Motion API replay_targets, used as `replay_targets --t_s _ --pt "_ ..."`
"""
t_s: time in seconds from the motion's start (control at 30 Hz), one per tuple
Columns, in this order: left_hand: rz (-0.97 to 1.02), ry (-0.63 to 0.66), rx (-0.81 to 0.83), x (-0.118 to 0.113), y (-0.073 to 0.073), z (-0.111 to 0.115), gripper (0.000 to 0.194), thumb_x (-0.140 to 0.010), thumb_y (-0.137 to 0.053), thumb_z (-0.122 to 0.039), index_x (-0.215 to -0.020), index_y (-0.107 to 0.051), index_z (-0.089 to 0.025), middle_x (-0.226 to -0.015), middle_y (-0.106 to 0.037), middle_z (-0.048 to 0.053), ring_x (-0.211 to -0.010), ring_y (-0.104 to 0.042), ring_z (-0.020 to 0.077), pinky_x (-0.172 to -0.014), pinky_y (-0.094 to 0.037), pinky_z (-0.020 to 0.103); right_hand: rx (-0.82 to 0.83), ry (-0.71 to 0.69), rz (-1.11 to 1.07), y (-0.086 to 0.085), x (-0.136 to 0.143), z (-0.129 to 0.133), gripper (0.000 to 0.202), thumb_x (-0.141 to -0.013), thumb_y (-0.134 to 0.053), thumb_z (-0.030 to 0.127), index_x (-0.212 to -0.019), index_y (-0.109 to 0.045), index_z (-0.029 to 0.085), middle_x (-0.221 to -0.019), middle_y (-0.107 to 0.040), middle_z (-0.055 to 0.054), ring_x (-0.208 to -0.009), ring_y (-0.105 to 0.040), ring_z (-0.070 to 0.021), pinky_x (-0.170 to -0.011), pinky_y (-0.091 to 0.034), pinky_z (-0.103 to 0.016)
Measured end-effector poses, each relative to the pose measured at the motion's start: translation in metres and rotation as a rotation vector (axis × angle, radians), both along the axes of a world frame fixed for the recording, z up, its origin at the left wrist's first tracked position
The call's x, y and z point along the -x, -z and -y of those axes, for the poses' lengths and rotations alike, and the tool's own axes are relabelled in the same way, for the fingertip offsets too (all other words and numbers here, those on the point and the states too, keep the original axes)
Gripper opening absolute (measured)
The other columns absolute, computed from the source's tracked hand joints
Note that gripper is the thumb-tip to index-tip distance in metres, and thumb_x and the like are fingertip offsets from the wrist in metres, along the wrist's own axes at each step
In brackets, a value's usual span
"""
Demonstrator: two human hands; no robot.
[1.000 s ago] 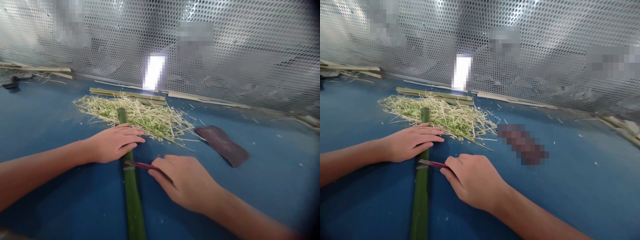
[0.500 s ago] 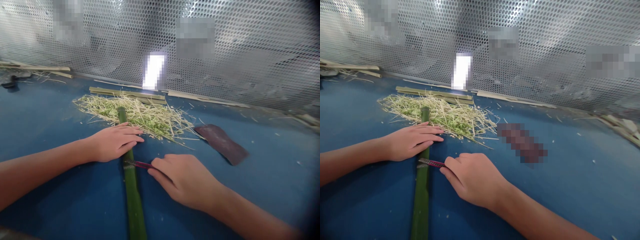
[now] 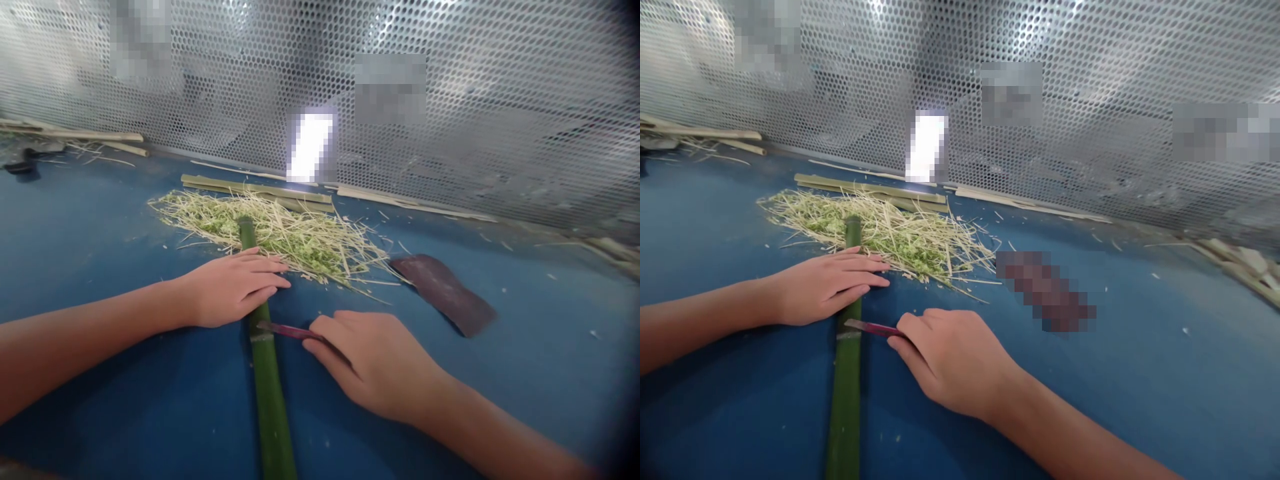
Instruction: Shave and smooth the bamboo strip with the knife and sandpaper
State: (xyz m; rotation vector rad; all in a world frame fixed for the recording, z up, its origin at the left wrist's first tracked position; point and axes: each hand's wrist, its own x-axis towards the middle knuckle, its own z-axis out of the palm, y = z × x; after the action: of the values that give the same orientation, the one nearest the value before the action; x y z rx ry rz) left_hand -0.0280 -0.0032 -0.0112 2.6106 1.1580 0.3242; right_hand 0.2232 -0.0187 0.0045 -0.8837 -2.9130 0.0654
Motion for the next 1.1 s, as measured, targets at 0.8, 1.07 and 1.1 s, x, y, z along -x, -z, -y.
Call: replay_targets --t_s 0.8,1.07,1.1 --pt "-0.017 0.003 -0.032 0.003 0.001 0.001 0.043 -0.103 -0.025 -0.038 -0.135 -0.053 -0.030 -0.150 -0.042 -0.005 -0.141 -0.032 0.0171 -0.120 -0.018 0.038 0.045 -0.019 0.058 -0.007 0.002 -0.002 0.034 -0.099 -0.038 0.034 -0.075 -0.058 0.020 -0.057 -0.055 0.000 -0.049 -0.045 -0.0130 -0.049 -0.016 -0.029" --pt "-0.026 -0.010 -0.005 -0.001 0.000 0.001 0.045 -0.103 -0.024 -0.037 -0.135 -0.054 -0.027 -0.150 -0.041 -0.004 -0.142 -0.029 0.0176 -0.121 -0.015 0.038 0.012 -0.022 0.027 -0.004 0.000 -0.001 0.031 -0.098 -0.040 0.031 -0.077 -0.060 0.020 -0.057 -0.055 0.001 -0.052 -0.046 -0.0134 -0.050 -0.019 -0.028" --pt "-0.025 -0.009 0.000 -0.001 -0.001 0.001 0.045 -0.103 -0.024 -0.037 -0.135 -0.054 -0.027 -0.150 -0.041 -0.004 -0.143 -0.029 0.0176 -0.121 -0.014 0.038 0.004 -0.024 0.021 -0.003 0.002 -0.001 0.031 -0.098 -0.039 0.031 -0.077 -0.060 0.020 -0.057 -0.055 0.000 -0.052 -0.046 -0.0135 -0.050 -0.019 -0.028"
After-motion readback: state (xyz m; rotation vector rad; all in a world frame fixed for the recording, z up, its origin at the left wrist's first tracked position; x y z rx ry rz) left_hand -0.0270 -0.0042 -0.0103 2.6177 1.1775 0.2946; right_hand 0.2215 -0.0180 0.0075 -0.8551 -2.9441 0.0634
